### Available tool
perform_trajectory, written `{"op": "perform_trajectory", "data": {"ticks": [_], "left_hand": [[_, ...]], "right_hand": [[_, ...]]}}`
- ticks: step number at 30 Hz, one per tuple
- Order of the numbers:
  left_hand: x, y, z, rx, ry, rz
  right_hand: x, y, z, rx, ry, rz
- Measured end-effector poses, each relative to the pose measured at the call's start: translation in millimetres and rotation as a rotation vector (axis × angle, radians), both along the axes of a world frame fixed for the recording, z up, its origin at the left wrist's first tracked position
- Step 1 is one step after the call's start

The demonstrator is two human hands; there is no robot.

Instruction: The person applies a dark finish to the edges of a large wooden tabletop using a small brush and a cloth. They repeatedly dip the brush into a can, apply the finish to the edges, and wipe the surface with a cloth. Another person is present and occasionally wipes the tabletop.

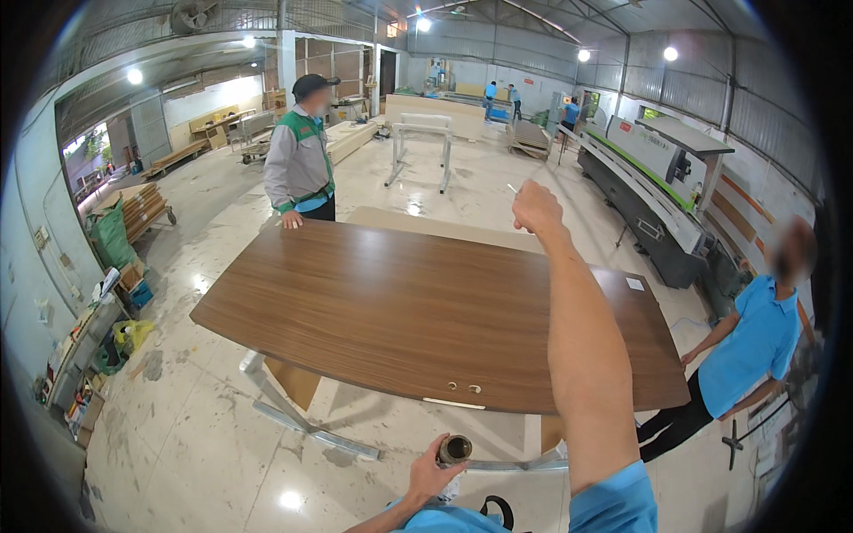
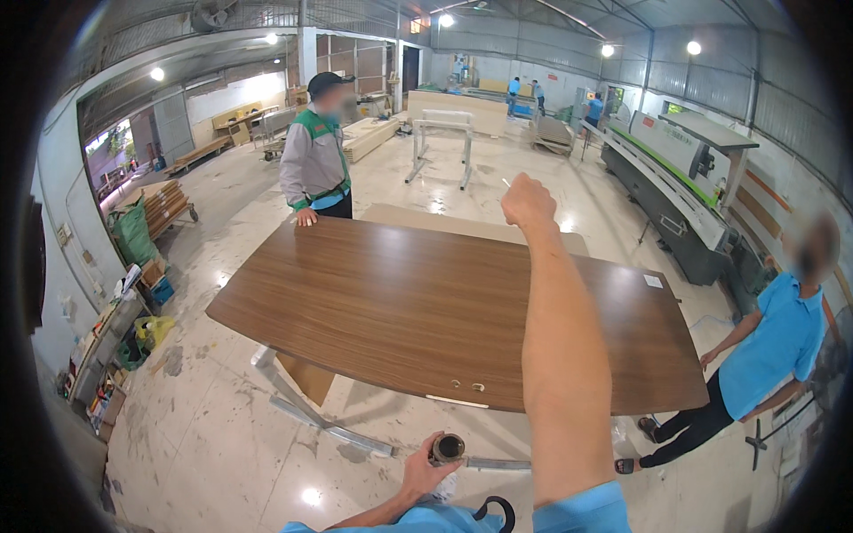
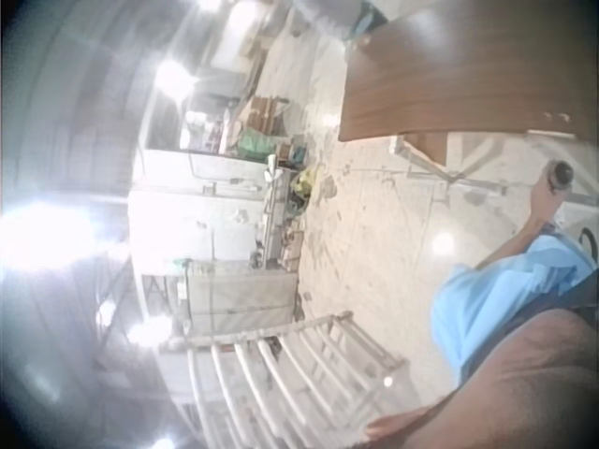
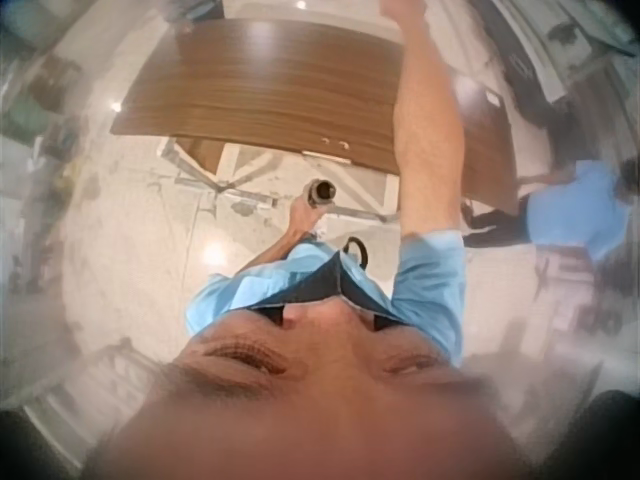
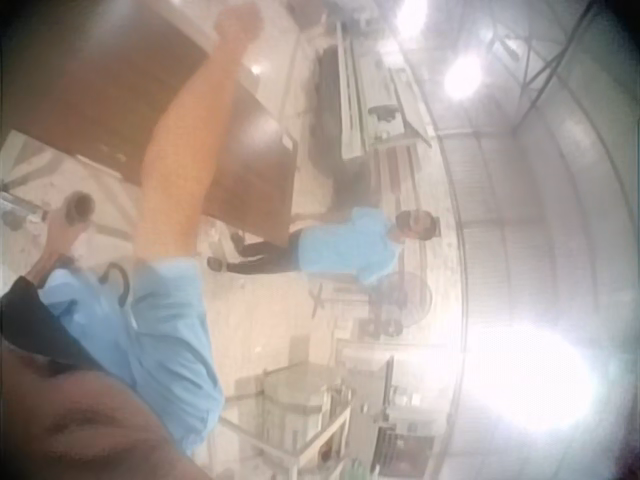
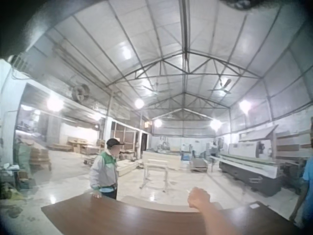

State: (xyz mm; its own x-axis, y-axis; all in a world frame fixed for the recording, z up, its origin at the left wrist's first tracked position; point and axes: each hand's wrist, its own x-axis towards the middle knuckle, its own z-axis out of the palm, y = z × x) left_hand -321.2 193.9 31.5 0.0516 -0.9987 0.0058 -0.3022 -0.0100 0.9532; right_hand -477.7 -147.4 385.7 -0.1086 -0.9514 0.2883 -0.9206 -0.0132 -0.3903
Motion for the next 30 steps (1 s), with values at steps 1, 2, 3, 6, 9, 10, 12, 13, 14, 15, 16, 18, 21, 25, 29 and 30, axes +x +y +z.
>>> {"op": "perform_trajectory", "data": {"ticks": [1,2,3,6,9,10,12,13,14,15,16,18,21,25,29,30], "left_hand": [[0,0,0,0.003,0.01,-0.008],[-1,-1,0,0.005,0.019,-0.016],[-2,-1,0,0.011,0.032,-0.02],[-4,1,-1,-0.03,0.0,-0.028],[-7,2,-2,-0.034,0.034,-0.032],[-8,1,-2,-0.026,0.026,-0.036],[-10,2,-4,-0.008,0.02,-0.043],[-11,3,-4,-0.008,0.015,-0.045],[-12,4,-5,-0.012,0.017,-0.045],[-12,4,-6,-0.016,0.018,-0.046],[-14,4,-7,-0.022,0.014,-0.045],[-16,5,-8,-0.028,0.008,-0.045],[-18,4,-9,-0.057,0.048,-0.047],[-16,-4,-2,-0.076,0.015,-0.03],[-16,-17,16,-0.06,-0.038,0.02],[-17,-21,22,-0.073,-0.053,0.028]], "right_hand": [[1,-1,0,0.004,0.01,-0.009],[2,-1,-2,-0.019,0.007,0.001],[3,-1,-3,-0.017,0.002,0.004],[3,0,-10,-0.008,-0.018,0.01],[-2,5,-18,0.0,-0.03,0.009],[-4,7,-19,0.008,-0.036,0.0],[-8,11,-20,0.0,-0.047,0.004],[-10,14,-20,0.02,-0.045,-0.007],[-12,18,-19,-0.007,-0.084,0.006],[-13,23,-18,-0.012,-0.115,0.009],[-14,29,-18,-0.002,-0.156,-0.011],[-17,51,-23,-0.058,-0.286,0.144],[-21,106,-44,-0.065,-0.447,0.367],[-37,203,-89,0.043,-0.545,0.489],[-56,272,-117,0.064,-0.432,0.474],[-59,282,-122,0.053,-0.396,0.459]]}}
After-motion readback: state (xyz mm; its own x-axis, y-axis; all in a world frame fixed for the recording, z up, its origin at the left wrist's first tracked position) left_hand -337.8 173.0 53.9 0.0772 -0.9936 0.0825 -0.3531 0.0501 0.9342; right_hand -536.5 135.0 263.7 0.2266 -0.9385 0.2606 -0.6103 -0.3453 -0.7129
